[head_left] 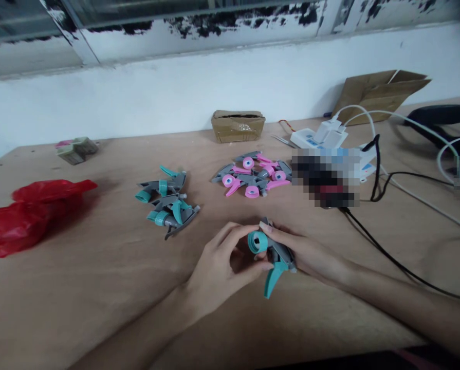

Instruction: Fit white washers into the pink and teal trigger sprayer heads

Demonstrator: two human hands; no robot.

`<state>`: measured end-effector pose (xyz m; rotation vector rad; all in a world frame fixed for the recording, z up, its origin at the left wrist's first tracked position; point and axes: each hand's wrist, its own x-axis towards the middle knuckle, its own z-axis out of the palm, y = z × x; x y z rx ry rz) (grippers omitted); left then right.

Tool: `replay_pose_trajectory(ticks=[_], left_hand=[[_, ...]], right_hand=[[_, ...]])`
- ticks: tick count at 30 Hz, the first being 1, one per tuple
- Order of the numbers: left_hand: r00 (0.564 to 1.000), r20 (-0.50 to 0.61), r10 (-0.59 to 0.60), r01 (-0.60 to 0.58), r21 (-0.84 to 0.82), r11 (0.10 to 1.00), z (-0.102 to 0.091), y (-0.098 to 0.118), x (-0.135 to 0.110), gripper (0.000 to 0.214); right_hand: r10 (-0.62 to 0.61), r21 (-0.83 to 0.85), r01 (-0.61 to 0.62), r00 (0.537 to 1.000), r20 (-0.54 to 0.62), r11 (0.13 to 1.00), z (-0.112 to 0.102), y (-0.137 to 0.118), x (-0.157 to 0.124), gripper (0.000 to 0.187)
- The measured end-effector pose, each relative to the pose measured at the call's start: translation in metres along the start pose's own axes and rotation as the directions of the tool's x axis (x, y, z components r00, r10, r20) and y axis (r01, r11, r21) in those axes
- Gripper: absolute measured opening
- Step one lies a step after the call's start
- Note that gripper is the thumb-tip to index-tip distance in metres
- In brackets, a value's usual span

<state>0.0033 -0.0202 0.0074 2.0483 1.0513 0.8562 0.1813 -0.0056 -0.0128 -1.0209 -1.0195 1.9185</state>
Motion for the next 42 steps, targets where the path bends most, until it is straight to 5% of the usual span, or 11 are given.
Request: replay_pose_trajectory(ticks=[6,13,18,21,25,31,37,42], left_hand=[[0.996,-0.059,0.060,-0.044,0.229,0.972,-0.012,0.000,0.000,0.028],[0.923,-0.355,0.145,0.135,0.655,0.744,-0.073,-0.029,0.008,0.034],[0.868,-0.450,-0.207,0.490,0.717,0.495,-0.103,-0.059,0.034,0.066],[0.859,-0.418,-0.295,0.512,0.708,0.487,-0.108,-0.073,0.044,0.075],[0.892,-0.346,-0.290,0.450,0.727,0.518,-0.101,-0.071,0.036,0.071],[0.949,-0.234,-0.210,0.313,0.753,0.579,-0.061,-0.035,0.004,0.065],[0.983,-0.134,-0.126,0.184,0.752,0.633,-0.020,-0.004,-0.014,0.064],[0.992,-0.070,-0.108,0.126,0.700,0.703,-0.007,0.006,-0.007,0.060]], right_hand=[[-0.009,-0.080,0.016,0.996,0.087,0.997,-0.002,0.001,-0.005,0.031],[-0.138,-0.387,0.167,0.985,0.102,0.907,0.011,-0.003,-0.008,0.032],[-0.209,-0.539,0.278,0.960,0.188,0.795,0.029,-0.011,0.004,0.031],[-0.271,-0.541,0.335,0.942,0.198,0.771,0.039,-0.030,0.017,0.032],[-0.325,-0.496,0.356,0.934,0.151,0.792,0.049,-0.067,0.042,0.033],[-0.357,-0.544,0.348,0.930,0.094,0.764,0.070,-0.101,0.107,0.032],[-0.217,-0.680,0.245,0.968,0.128,0.691,0.099,-0.080,0.163,0.032],[-0.150,-0.790,0.248,0.969,0.197,0.561,0.115,-0.060,0.183,0.031]])
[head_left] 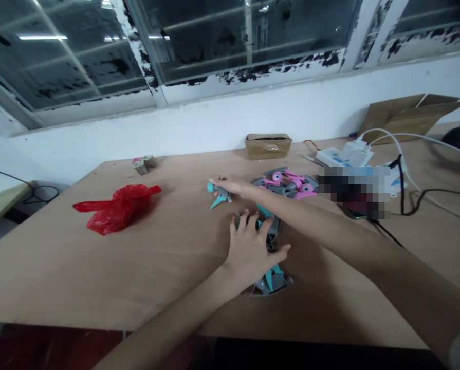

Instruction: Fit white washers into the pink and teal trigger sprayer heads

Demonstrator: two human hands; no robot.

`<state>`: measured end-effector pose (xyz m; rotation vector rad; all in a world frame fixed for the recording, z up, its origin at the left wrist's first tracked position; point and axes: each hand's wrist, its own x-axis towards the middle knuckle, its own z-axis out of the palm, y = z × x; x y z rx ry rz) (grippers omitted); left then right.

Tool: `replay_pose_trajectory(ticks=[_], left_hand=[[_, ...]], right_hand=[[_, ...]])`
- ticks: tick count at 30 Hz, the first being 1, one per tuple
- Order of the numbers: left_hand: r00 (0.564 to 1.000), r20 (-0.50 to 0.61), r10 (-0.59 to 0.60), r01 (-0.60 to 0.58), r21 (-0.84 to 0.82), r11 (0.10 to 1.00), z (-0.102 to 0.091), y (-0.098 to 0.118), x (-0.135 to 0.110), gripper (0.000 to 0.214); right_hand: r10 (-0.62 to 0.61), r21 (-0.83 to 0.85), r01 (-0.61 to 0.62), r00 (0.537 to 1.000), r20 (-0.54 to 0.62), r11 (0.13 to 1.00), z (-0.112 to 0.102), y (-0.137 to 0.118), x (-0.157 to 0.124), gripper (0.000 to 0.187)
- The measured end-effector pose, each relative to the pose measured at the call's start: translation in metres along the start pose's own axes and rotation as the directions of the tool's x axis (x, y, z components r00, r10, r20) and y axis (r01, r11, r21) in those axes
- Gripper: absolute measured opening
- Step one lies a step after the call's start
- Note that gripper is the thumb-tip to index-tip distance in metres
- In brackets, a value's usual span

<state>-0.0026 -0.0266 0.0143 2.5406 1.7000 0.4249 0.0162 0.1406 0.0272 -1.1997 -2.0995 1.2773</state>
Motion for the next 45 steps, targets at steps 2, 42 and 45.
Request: replay_pose_trajectory(ticks=[2,42,45], left_hand=[[1.000,0.014,0.010,-0.010,-0.008,1.000,0.000,0.002,0.005,0.058],[0.992,-0.122,0.032,-0.020,0.099,0.995,-0.007,-0.075,-0.044,0.073],[0.992,-0.113,0.062,-0.050,0.106,0.993,-0.011,-0.088,-0.045,0.073]], right_hand=[[-0.026,-0.092,0.024,1.000,-0.016,0.995,0.000,-0.001,0.001,0.031],[-0.399,-0.619,0.345,0.915,0.056,0.706,0.001,0.027,-0.108,0.023],[-0.411,-0.622,0.352,0.910,0.052,0.700,-0.006,0.021,-0.108,0.027]])
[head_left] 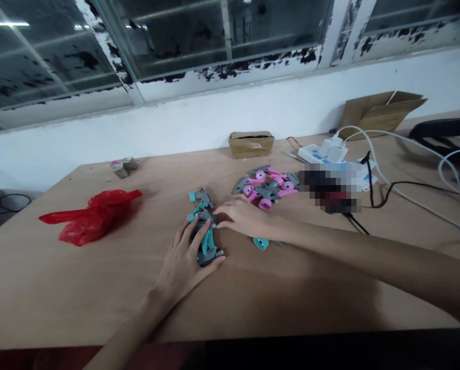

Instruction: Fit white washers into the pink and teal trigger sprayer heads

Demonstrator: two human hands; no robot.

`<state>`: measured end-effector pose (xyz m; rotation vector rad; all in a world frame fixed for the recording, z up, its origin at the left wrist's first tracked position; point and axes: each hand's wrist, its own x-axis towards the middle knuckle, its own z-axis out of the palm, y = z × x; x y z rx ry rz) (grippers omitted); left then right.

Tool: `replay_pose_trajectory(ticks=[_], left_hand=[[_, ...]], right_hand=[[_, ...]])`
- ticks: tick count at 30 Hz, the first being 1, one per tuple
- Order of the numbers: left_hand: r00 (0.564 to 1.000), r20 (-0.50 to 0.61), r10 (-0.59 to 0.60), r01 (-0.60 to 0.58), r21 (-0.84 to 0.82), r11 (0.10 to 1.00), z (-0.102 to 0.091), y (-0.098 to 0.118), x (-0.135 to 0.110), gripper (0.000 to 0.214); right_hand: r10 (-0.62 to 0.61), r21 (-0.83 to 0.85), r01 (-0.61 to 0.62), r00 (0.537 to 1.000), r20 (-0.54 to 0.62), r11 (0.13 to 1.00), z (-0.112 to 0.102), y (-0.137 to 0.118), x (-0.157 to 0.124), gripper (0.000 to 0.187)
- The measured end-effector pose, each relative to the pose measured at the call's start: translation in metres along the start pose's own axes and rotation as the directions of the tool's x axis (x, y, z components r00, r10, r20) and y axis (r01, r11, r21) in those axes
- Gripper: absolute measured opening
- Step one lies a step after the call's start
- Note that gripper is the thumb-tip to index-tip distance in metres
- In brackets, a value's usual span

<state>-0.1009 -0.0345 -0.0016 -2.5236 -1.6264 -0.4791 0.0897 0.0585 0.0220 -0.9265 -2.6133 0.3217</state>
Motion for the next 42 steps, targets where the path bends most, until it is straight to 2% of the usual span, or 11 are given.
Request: replay_pose_trajectory(ticks=[5,9,11,14,18,21,24,29,34,37,42], left_hand=[[0.997,0.009,0.081,-0.081,-0.019,0.997,-0.003,-0.013,0.002,0.073],[0.987,0.013,0.161,-0.160,-0.048,0.986,-0.004,-0.017,0.004,0.074],[0.981,0.014,0.192,-0.191,-0.058,0.980,-0.004,-0.017,0.004,0.074],[0.975,0.024,0.221,-0.219,-0.086,0.972,-0.005,-0.014,0.005,0.073],[0.979,0.047,0.199,-0.192,-0.119,0.974,-0.007,-0.005,0.006,0.070],[0.979,0.046,0.196,-0.188,-0.146,0.971,-0.007,0.003,0.009,0.067],[0.975,0.051,0.214,-0.203,-0.170,0.964,-0.005,0.009,0.014,0.065],[0.967,0.034,0.251,-0.238,-0.222,0.946,0.003,0.012,0.031,0.064],[0.959,0.034,0.282,-0.269,-0.215,0.939,0.008,0.016,0.043,0.066],[0.958,-0.059,0.279,-0.285,-0.186,0.940,0.000,0.023,0.042,0.062],[0.932,-0.325,0.159,-0.249,-0.258,0.933,-0.016,0.054,0.035,0.025]], right_hand=[[0.056,-0.039,-0.055,0.998,0.021,0.998,-0.025,0.014,-0.043,0.053],[0.000,-0.009,0.001,0.993,0.121,1.000,-0.032,0.023,-0.092,0.080],[-0.027,0.000,0.027,0.992,0.122,1.000,-0.031,0.025,-0.109,0.076],[0.010,-0.001,-0.010,0.997,0.073,1.000,-0.025,0.027,-0.122,0.050],[0.010,-0.001,-0.010,1.000,-0.017,1.000,-0.014,0.026,-0.126,0.032],[0.006,0.042,-0.002,0.996,-0.094,0.999,-0.010,0.023,-0.128,0.032],[0.070,0.134,-0.048,0.984,-0.165,0.990,-0.014,0.019,-0.130,0.030],[0.164,0.315,-0.098,0.968,-0.191,0.944,-0.023,0.015,-0.127,0.029],[0.126,0.388,-0.019,0.959,-0.253,0.921,-0.018,0.018,-0.120,0.032],[0.103,0.393,0.018,0.953,-0.286,0.919,-0.012,0.021,-0.117,0.033],[0.110,0.385,0.028,0.936,-0.333,0.923,-0.007,0.022,-0.116,0.031]])
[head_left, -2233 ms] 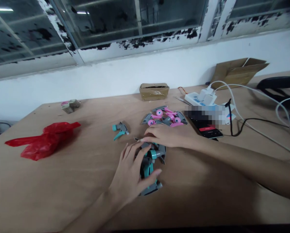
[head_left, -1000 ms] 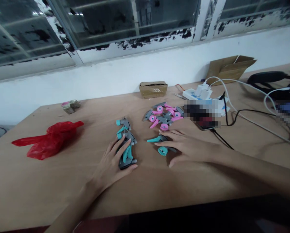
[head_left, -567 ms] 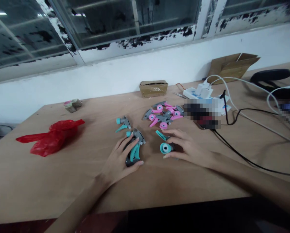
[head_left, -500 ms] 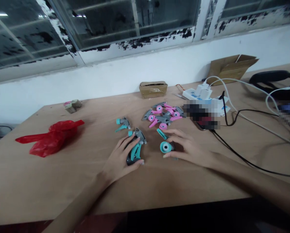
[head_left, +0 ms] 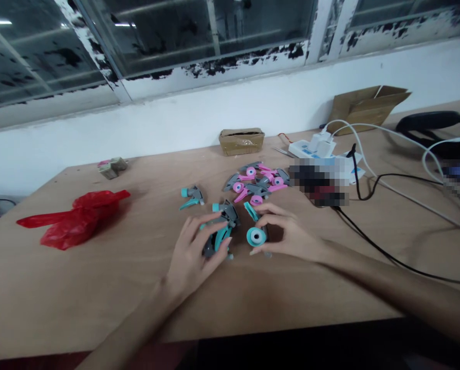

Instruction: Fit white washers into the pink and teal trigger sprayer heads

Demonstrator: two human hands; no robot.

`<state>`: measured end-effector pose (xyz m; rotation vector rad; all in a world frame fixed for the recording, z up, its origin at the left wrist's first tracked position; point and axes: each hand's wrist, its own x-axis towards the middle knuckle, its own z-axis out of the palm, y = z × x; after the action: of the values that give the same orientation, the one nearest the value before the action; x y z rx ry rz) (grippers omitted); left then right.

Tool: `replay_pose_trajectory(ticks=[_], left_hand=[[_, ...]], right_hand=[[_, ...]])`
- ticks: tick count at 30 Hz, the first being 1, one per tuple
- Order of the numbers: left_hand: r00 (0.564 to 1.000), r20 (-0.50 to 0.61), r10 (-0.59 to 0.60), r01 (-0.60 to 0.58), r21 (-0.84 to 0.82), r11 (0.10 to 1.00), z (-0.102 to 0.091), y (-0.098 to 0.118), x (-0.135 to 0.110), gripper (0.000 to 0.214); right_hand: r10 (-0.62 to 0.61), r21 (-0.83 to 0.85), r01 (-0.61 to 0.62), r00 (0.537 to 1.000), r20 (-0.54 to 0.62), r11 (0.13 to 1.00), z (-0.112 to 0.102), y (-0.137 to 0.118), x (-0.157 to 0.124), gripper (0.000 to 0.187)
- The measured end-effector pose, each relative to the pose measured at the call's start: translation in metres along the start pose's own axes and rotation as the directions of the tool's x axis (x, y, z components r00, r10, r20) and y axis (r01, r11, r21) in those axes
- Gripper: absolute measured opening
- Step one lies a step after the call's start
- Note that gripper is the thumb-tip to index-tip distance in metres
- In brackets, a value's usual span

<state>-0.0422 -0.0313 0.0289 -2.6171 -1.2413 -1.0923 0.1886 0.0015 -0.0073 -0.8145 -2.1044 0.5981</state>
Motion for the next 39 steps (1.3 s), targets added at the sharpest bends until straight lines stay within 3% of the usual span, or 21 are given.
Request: replay_pose_trajectory(ticks=[4,11,19,25,32,39], left_hand=[[0.997,0.068,-0.029,0.039,-0.160,0.986,0.017,0.022,0.007,0.013],[0.993,0.058,-0.106,0.118,-0.284,0.951,0.045,0.026,0.010,0.016],[0.977,0.059,-0.206,0.214,-0.263,0.941,0.048,0.035,0.005,0.021],[0.969,0.083,-0.233,0.247,-0.307,0.919,0.051,0.035,0.003,0.021],[0.990,0.042,-0.134,0.140,-0.229,0.963,0.053,0.032,0.004,0.023],[0.966,0.077,-0.248,0.259,-0.241,0.935,0.052,0.036,0.006,0.018]], right_hand=[[-0.024,-0.020,0.023,0.999,-0.045,1.000,-0.001,0.001,-0.004,0.024],[-0.039,-0.142,0.024,0.994,-0.103,0.990,-0.005,0.007,-0.012,0.017],[-0.024,-0.242,-0.022,0.982,-0.185,0.970,0.001,-0.001,-0.015,0.011],[0.001,-0.223,-0.042,0.983,-0.182,0.974,0.004,-0.003,-0.016,0.010],[0.032,-0.197,-0.066,0.985,-0.170,0.978,0.009,-0.003,-0.017,0.014],[0.035,-0.201,-0.065,0.988,-0.152,0.977,0.009,-0.002,-0.016,0.016]])
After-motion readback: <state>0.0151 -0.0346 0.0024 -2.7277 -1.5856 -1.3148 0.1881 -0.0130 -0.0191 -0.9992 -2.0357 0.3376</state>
